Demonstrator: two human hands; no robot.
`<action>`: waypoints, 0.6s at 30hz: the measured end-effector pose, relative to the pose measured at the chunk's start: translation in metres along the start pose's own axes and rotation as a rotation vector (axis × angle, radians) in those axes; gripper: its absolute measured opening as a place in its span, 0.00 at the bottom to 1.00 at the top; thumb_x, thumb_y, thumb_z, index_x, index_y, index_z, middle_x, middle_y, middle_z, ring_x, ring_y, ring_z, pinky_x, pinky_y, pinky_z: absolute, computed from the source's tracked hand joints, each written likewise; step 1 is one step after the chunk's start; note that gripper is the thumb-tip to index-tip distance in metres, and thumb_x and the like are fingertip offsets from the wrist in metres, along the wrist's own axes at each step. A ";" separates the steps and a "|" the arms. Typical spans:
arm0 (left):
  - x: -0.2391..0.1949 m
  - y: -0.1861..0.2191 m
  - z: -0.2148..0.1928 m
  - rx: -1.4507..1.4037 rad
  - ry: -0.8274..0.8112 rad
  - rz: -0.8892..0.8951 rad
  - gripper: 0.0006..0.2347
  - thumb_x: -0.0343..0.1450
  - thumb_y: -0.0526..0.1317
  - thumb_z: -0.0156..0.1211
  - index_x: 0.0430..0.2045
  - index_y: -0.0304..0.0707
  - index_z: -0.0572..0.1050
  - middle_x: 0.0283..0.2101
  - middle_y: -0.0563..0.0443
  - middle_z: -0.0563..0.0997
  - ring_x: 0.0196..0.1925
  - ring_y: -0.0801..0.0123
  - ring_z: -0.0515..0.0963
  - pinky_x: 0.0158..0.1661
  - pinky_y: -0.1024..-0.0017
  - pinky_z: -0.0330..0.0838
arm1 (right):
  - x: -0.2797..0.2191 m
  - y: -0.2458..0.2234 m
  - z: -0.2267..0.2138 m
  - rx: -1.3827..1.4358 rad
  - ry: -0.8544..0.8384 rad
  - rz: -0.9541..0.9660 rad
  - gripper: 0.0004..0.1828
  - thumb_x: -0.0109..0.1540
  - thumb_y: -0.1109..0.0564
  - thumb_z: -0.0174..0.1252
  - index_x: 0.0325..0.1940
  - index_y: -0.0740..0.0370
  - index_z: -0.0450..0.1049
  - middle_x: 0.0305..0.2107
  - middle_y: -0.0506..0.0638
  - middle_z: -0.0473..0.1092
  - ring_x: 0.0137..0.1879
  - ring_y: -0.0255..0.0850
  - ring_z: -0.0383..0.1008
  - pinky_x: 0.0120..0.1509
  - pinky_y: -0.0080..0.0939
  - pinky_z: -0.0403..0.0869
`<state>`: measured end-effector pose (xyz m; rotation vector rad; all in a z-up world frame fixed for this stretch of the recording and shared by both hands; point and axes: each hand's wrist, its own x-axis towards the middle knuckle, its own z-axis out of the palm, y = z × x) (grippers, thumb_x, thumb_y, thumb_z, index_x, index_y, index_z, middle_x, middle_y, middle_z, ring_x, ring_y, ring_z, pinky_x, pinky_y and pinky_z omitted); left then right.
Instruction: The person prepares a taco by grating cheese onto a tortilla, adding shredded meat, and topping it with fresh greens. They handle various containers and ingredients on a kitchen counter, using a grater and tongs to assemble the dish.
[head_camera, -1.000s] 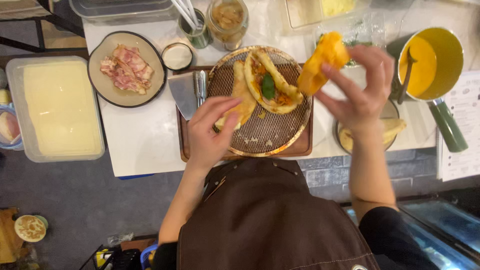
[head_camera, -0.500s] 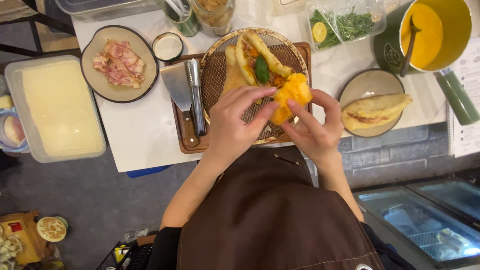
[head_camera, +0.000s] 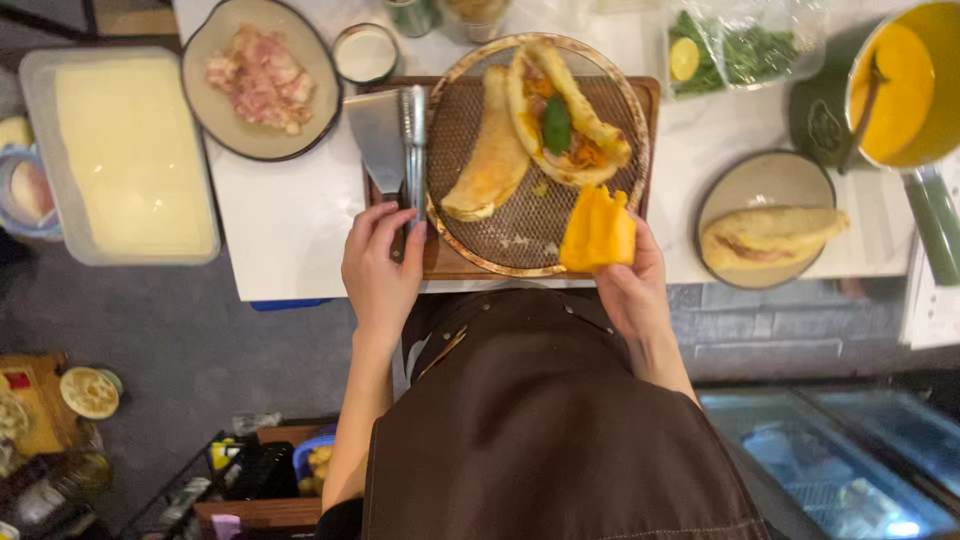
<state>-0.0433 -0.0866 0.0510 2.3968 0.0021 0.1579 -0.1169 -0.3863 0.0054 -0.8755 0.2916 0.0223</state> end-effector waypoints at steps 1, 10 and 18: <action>-0.004 -0.003 -0.002 -0.012 0.000 -0.040 0.07 0.72 0.39 0.67 0.41 0.39 0.81 0.51 0.48 0.79 0.52 0.55 0.80 0.48 0.64 0.75 | 0.002 0.002 -0.005 0.155 -0.042 0.056 0.43 0.62 0.58 0.72 0.76 0.63 0.57 0.67 0.51 0.63 0.75 0.44 0.64 0.82 0.51 0.65; 0.000 0.010 -0.010 -0.135 0.037 -0.027 0.09 0.72 0.37 0.66 0.45 0.37 0.81 0.53 0.45 0.77 0.52 0.56 0.81 0.45 0.65 0.76 | 0.013 0.004 -0.006 0.189 -0.092 0.206 0.47 0.63 0.43 0.67 0.78 0.63 0.53 0.72 0.51 0.59 0.77 0.44 0.60 0.79 0.50 0.61; -0.066 0.012 -0.053 0.023 0.416 -0.089 0.06 0.67 0.40 0.72 0.29 0.41 0.80 0.54 0.48 0.80 0.59 0.52 0.78 0.56 0.59 0.73 | 0.049 -0.007 0.016 -0.041 -0.402 0.388 0.48 0.62 0.42 0.66 0.77 0.66 0.54 0.72 0.55 0.58 0.78 0.46 0.56 0.82 0.50 0.54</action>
